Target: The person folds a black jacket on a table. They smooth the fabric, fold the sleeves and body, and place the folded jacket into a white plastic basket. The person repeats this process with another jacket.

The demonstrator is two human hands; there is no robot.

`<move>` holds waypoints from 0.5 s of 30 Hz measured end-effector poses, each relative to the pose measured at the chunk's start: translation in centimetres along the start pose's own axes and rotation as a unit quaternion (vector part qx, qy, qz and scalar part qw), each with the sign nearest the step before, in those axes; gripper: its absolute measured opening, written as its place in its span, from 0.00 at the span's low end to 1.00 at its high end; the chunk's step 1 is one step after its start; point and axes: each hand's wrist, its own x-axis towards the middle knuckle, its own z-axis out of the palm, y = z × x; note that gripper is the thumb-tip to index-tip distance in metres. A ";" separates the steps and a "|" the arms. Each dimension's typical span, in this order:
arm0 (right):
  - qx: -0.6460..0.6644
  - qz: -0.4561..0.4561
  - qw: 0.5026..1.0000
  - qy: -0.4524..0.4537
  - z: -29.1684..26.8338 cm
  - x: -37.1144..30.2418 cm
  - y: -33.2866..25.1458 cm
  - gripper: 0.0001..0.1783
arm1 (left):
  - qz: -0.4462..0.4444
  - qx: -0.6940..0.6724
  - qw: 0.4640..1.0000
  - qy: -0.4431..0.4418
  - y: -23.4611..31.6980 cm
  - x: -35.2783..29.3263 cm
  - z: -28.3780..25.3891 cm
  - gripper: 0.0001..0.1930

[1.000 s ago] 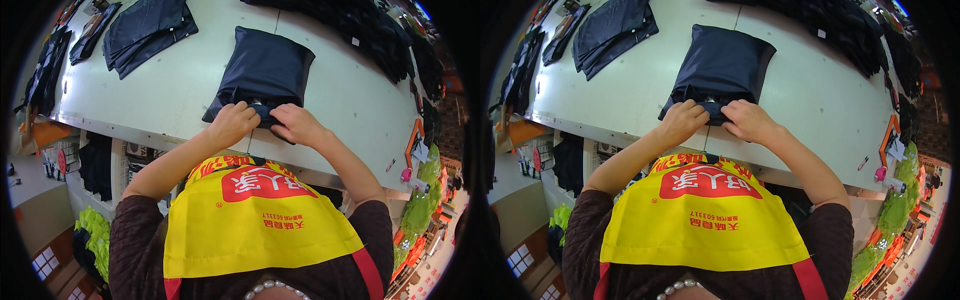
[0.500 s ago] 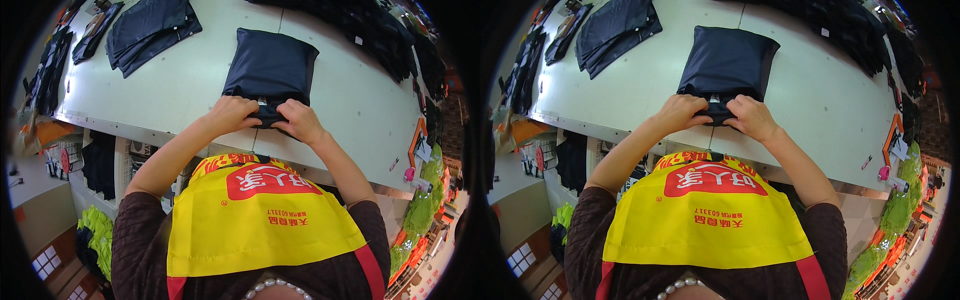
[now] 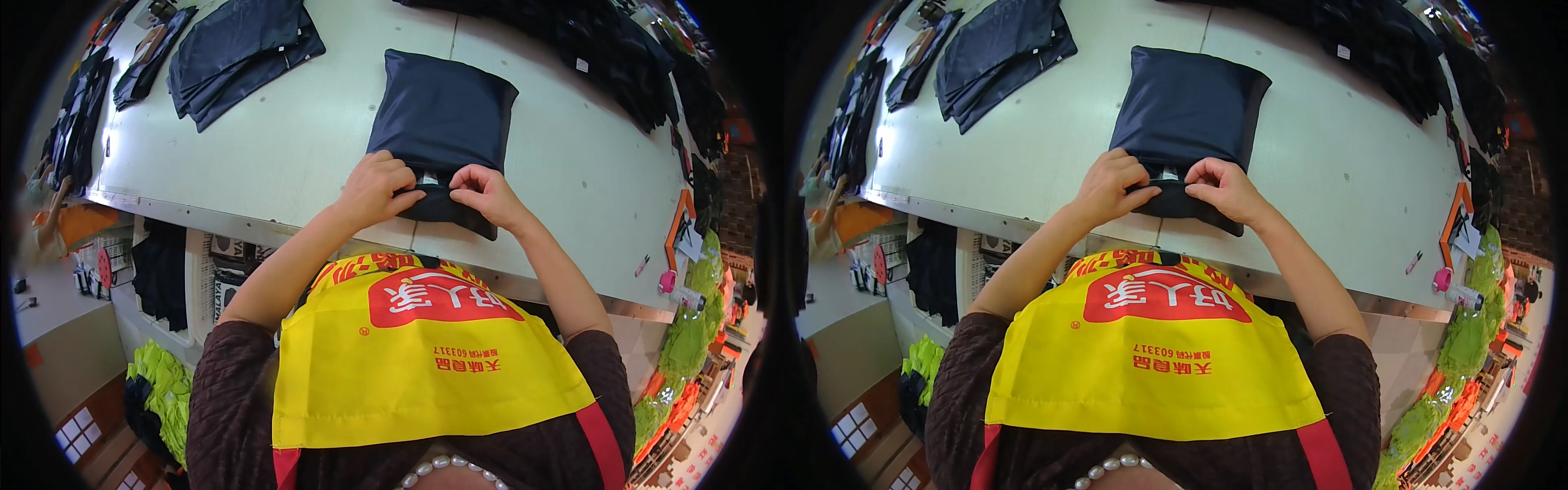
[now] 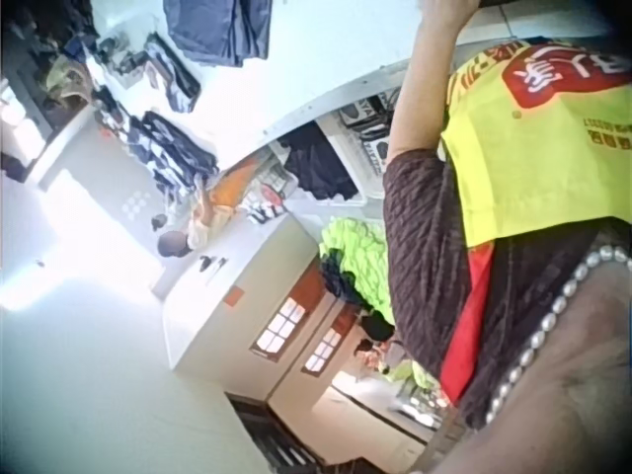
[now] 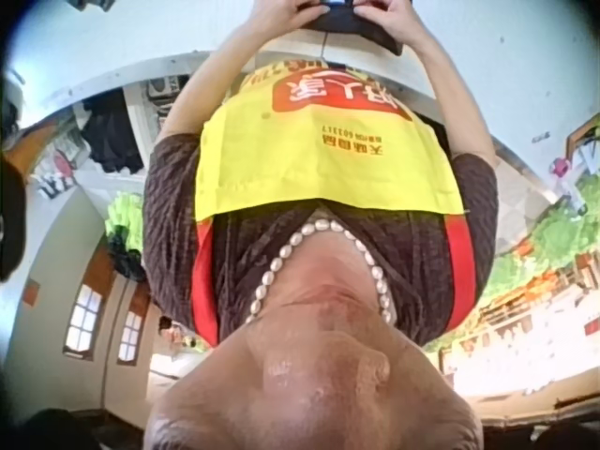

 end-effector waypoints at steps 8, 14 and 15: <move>-0.513 -0.377 0.743 0.208 2.7 1.8 -2.3 0.09 | -0.023 -0.044 0.997 0.053 -1.0 -2.0 2.5 0.11; -0.581 -0.355 0.717 0.152 3.6 5.9 -1.2 0.03 | -0.002 0.021 0.984 0.178 0.0 -1.2 1.9 0.10; -0.566 -0.367 0.721 0.158 3.5 6.1 -1.5 0.03 | -0.038 0.019 0.976 0.214 0.4 -1.3 1.9 0.10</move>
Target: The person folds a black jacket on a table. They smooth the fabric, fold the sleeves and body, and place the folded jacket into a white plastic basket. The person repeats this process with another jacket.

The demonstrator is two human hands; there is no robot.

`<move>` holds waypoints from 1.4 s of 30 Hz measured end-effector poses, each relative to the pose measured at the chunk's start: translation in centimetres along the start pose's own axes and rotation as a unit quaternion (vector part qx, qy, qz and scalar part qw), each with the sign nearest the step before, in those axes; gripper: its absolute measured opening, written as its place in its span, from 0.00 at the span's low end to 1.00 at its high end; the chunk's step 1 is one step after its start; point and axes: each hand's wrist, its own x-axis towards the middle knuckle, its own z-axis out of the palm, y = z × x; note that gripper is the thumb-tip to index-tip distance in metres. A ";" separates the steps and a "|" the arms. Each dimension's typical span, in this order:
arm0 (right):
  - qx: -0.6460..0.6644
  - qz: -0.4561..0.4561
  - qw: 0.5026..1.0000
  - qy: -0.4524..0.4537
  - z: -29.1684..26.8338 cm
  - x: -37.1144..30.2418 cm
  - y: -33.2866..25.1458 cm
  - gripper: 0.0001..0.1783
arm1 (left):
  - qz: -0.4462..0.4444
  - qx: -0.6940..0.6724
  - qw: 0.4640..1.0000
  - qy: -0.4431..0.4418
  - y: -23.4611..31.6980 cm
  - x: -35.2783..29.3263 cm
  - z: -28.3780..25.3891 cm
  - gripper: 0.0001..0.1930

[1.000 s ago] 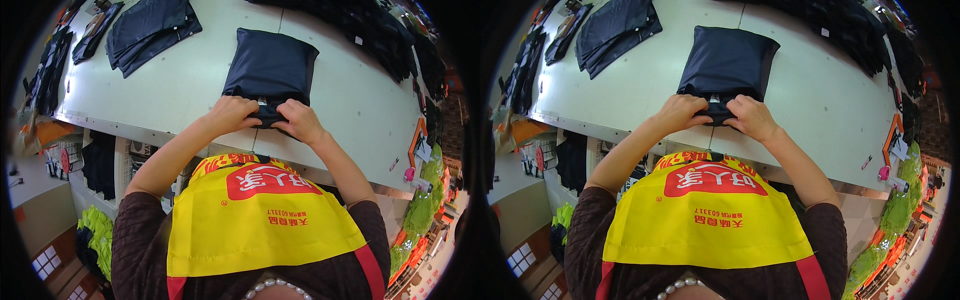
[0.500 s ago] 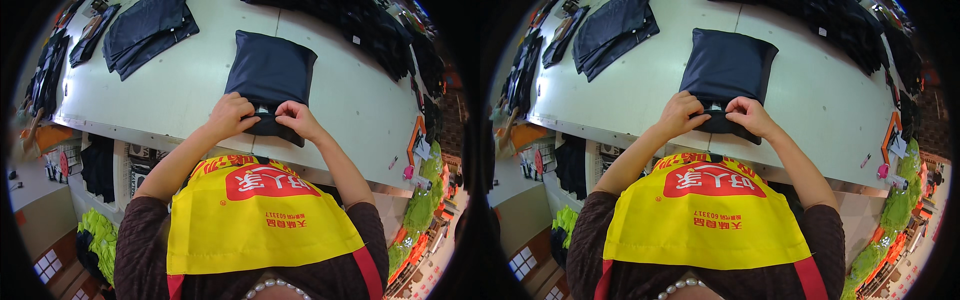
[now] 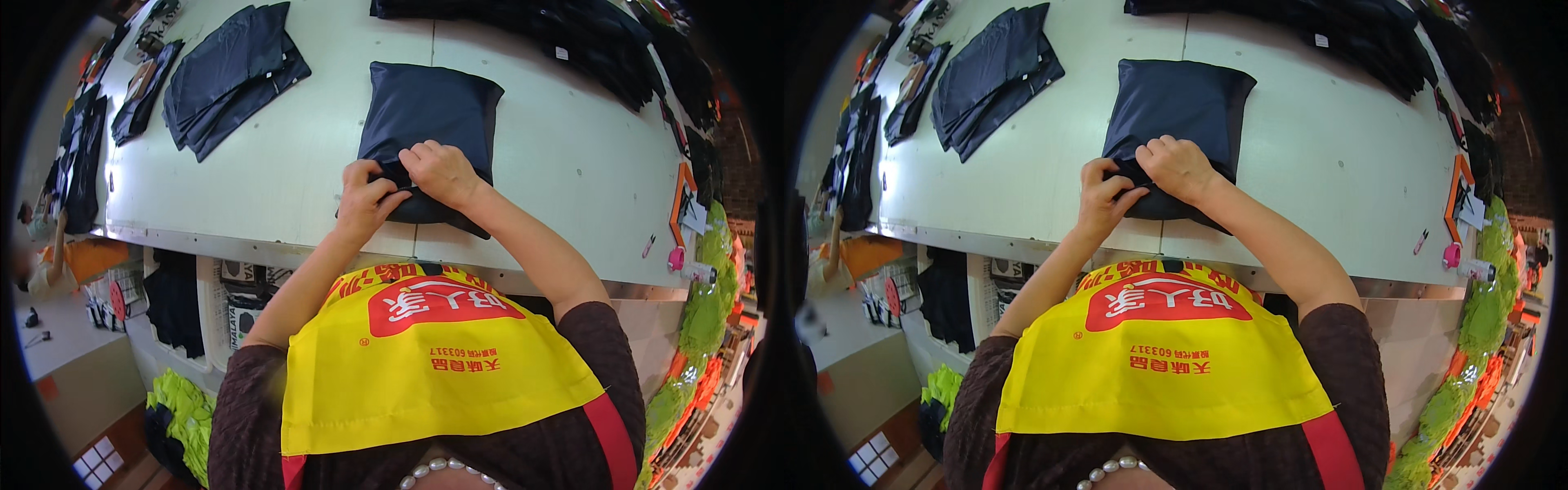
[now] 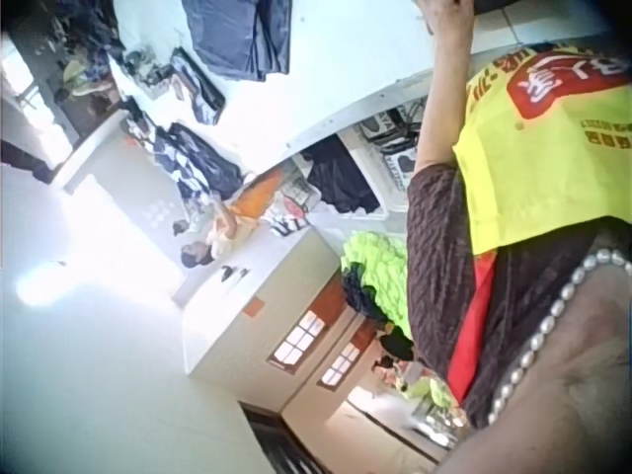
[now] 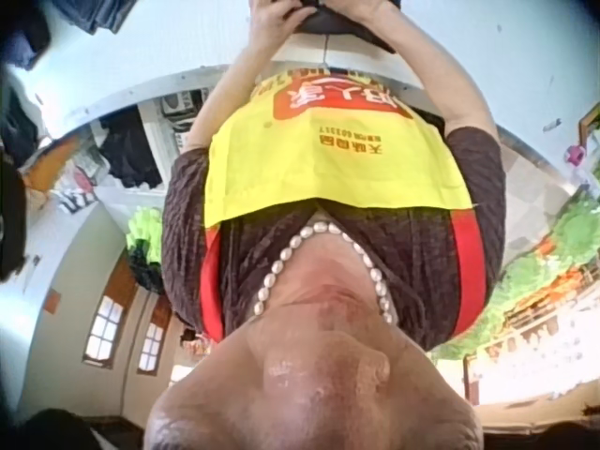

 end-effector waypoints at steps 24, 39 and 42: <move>-0.037 0.268 0.963 0.004 -4.4 -6.4 2.9 0.20 | 0.135 0.024 0.985 -0.106 -0.6 1.7 2.6 0.09; 0.201 0.500 0.816 -0.208 -7.0 -11.1 4.6 0.18 | 0.102 0.042 0.993 -0.047 0.7 -0.5 3.8 0.09; 0.296 0.553 0.756 -0.189 -7.4 -11.8 4.9 0.19 | 0.099 0.048 0.993 -0.043 0.8 -0.6 3.7 0.09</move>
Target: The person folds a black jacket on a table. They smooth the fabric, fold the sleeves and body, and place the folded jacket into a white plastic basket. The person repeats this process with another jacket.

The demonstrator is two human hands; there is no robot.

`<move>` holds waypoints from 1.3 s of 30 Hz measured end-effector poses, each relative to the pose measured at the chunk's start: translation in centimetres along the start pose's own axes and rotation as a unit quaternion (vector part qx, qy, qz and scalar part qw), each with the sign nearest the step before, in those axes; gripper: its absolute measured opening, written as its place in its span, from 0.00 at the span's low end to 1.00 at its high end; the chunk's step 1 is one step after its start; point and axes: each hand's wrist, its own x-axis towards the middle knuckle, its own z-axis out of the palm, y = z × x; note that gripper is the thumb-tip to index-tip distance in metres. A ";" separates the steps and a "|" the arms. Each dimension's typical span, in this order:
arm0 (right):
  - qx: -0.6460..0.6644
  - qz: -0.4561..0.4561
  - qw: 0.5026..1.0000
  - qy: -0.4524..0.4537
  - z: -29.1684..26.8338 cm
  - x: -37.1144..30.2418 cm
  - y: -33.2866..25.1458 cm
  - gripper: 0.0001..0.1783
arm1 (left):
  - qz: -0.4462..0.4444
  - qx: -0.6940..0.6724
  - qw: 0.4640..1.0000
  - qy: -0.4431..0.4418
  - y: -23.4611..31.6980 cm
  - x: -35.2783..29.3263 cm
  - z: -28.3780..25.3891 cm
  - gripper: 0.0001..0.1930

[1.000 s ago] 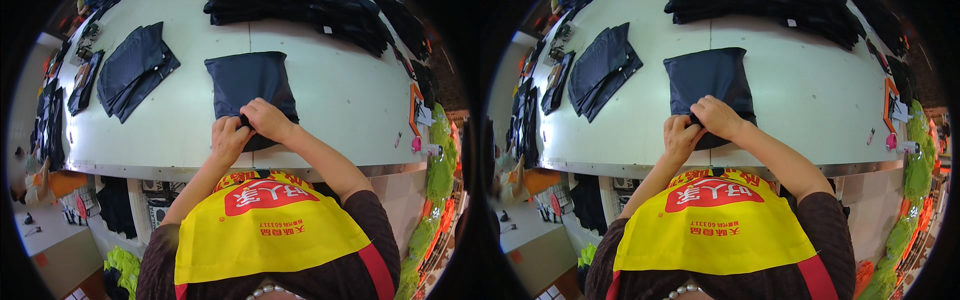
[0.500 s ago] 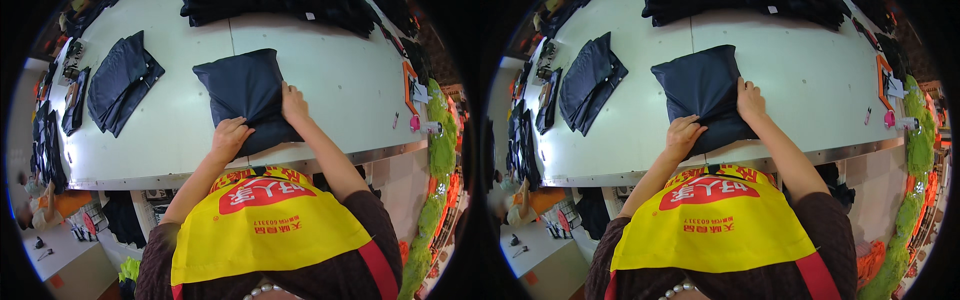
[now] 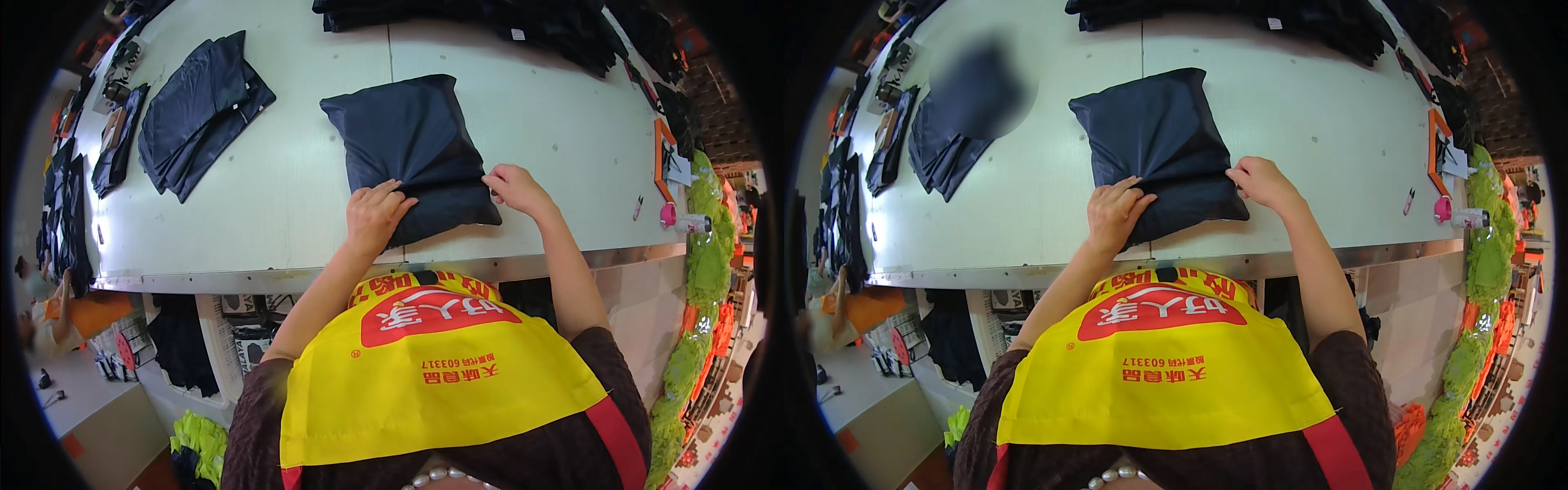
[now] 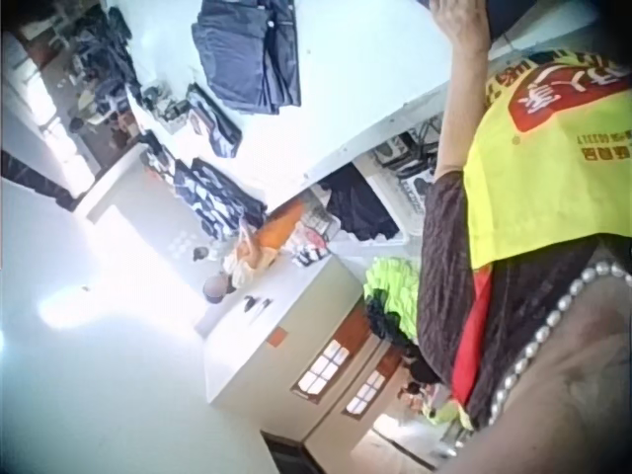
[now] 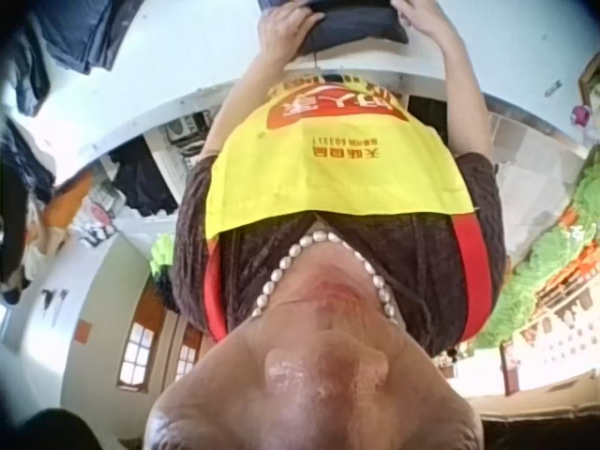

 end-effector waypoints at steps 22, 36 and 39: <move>-0.231 -0.252 0.939 0.047 12.1 -4.1 -10.7 0.12 | -0.598 -0.611 0.513 0.075 0.1 -2.5 -0.7 0.23; -0.305 -0.447 0.822 0.178 6.0 -3.8 1.2 0.49 | -0.523 -0.492 0.696 0.021 0.1 0.0 -0.3 0.29; -0.067 -0.476 0.874 0.071 4.0 -4.3 -1.2 0.38 | -0.540 -0.436 0.718 -0.057 4.2 4.4 -8.3 0.26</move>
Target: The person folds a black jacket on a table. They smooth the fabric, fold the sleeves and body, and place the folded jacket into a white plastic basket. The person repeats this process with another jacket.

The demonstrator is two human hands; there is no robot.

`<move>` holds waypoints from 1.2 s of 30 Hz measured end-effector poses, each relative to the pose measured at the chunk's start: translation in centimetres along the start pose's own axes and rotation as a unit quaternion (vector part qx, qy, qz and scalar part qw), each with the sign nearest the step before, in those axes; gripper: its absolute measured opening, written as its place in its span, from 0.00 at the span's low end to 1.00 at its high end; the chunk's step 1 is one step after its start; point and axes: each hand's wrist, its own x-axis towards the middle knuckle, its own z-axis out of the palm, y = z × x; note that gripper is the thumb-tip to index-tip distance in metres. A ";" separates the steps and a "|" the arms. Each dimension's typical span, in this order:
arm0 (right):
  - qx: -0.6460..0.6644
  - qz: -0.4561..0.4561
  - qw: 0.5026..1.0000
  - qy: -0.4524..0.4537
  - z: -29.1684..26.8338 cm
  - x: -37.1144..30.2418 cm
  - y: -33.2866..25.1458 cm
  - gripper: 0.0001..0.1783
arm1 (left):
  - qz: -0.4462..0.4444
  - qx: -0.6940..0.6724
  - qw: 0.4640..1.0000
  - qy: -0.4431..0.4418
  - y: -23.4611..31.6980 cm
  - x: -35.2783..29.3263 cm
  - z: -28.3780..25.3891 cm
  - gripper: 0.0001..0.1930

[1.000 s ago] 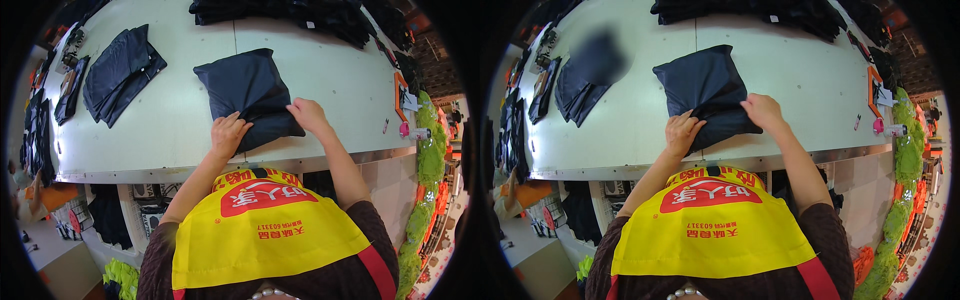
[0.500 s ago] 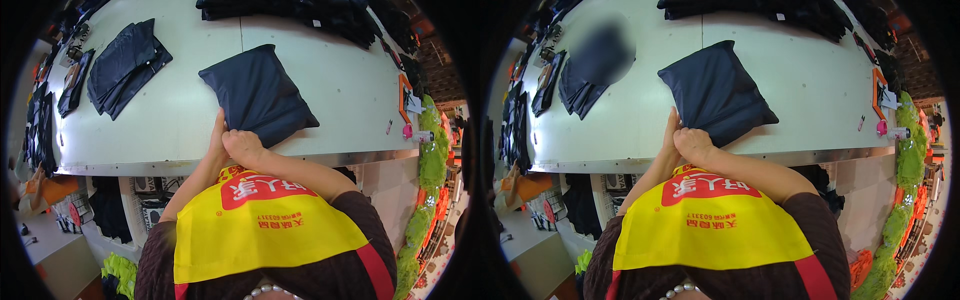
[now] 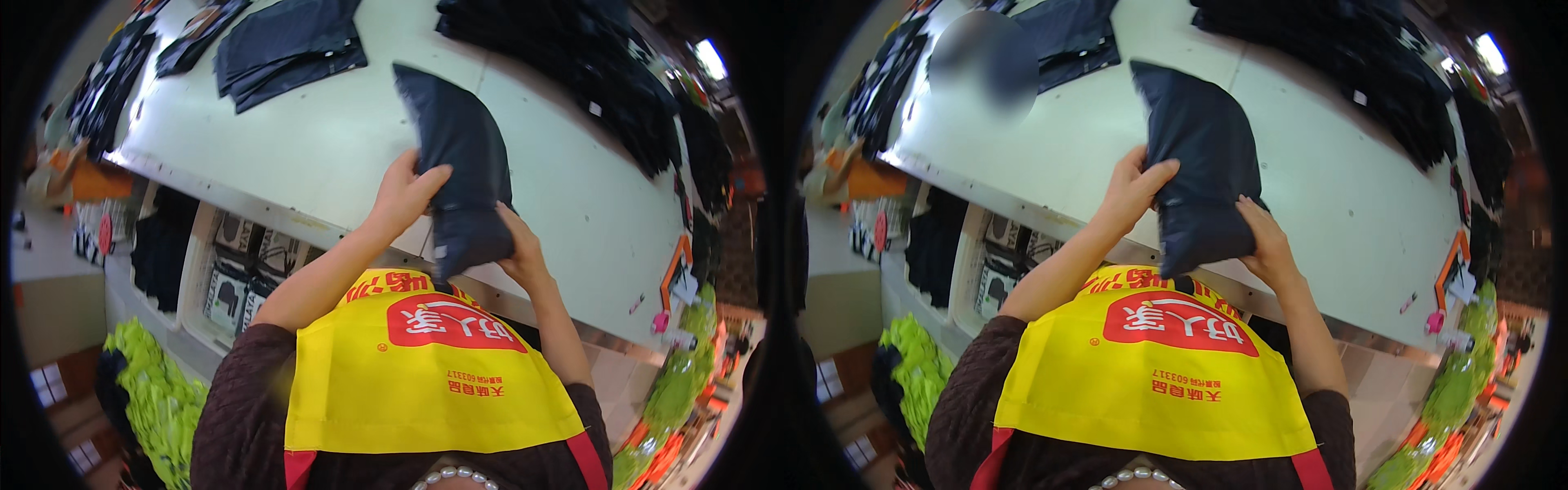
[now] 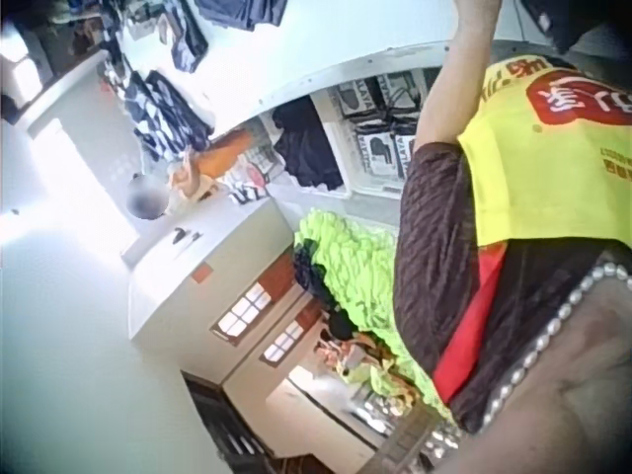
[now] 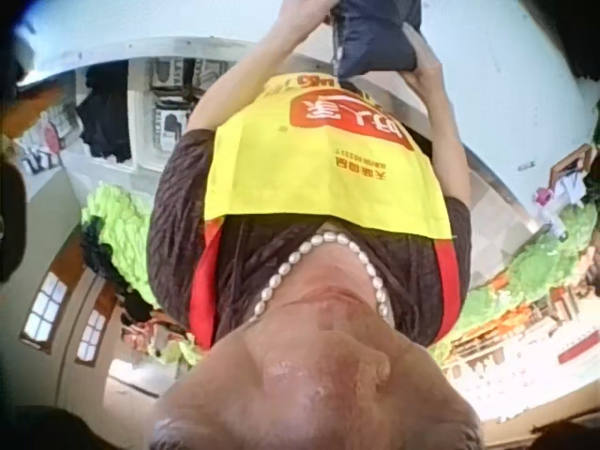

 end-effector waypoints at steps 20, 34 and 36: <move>0.287 0.421 0.843 -0.174 5.0 -0.4 1.2 0.38 | 0.067 0.529 0.752 0.387 -10.9 -4.7 -5.3 0.39; 0.279 0.077 0.898 -0.332 21.3 9.2 -17.3 0.37 | 0.000 -0.040 0.808 0.588 -29.1 -23.2 -19.0 0.49; 0.243 -0.022 0.901 -0.358 26.3 10.1 -19.2 0.38 | 0.007 -0.103 0.787 0.608 -32.1 -25.7 -21.7 0.47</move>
